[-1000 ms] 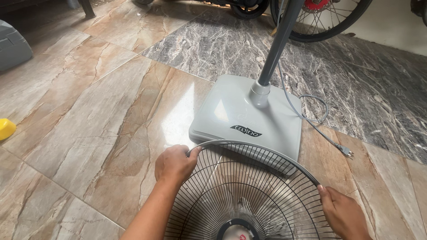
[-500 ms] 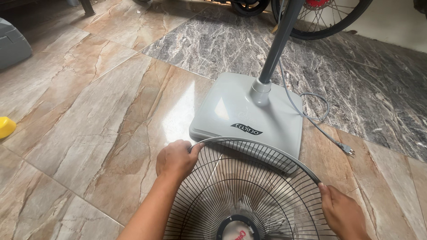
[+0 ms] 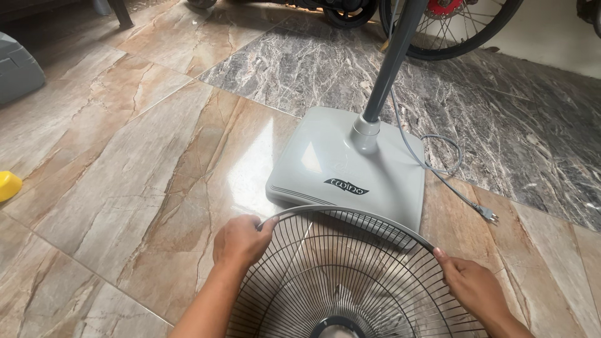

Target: The person reassembles an electric fan by attaching the front grille to the fan head. They use a screwdriver to tighten the screws securing the grille in place.

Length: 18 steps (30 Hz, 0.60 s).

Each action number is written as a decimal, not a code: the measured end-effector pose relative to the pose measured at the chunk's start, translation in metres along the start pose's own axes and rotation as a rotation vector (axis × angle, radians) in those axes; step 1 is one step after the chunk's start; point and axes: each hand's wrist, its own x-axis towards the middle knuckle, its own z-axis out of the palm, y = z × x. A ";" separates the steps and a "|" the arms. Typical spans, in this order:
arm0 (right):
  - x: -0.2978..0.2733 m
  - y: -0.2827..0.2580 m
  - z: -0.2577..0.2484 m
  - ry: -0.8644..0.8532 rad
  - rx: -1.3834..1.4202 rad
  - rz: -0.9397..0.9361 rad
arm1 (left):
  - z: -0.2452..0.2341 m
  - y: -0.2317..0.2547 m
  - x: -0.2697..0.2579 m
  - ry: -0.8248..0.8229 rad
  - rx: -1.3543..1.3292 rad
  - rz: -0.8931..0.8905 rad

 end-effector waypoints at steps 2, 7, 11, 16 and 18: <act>0.002 -0.002 0.003 0.026 0.008 -0.044 | 0.000 -0.003 -0.001 -0.006 0.003 -0.006; 0.002 -0.006 0.008 0.031 -0.025 -0.047 | 0.001 -0.008 0.000 -0.015 -0.013 -0.025; -0.003 -0.013 0.007 0.044 0.093 -0.079 | 0.005 -0.008 0.000 0.035 0.044 0.007; -0.010 -0.039 0.001 0.172 0.138 -0.385 | 0.010 -0.006 0.000 0.104 0.072 0.130; -0.012 -0.052 -0.002 0.213 0.030 -0.445 | 0.009 -0.006 -0.001 0.142 0.084 0.164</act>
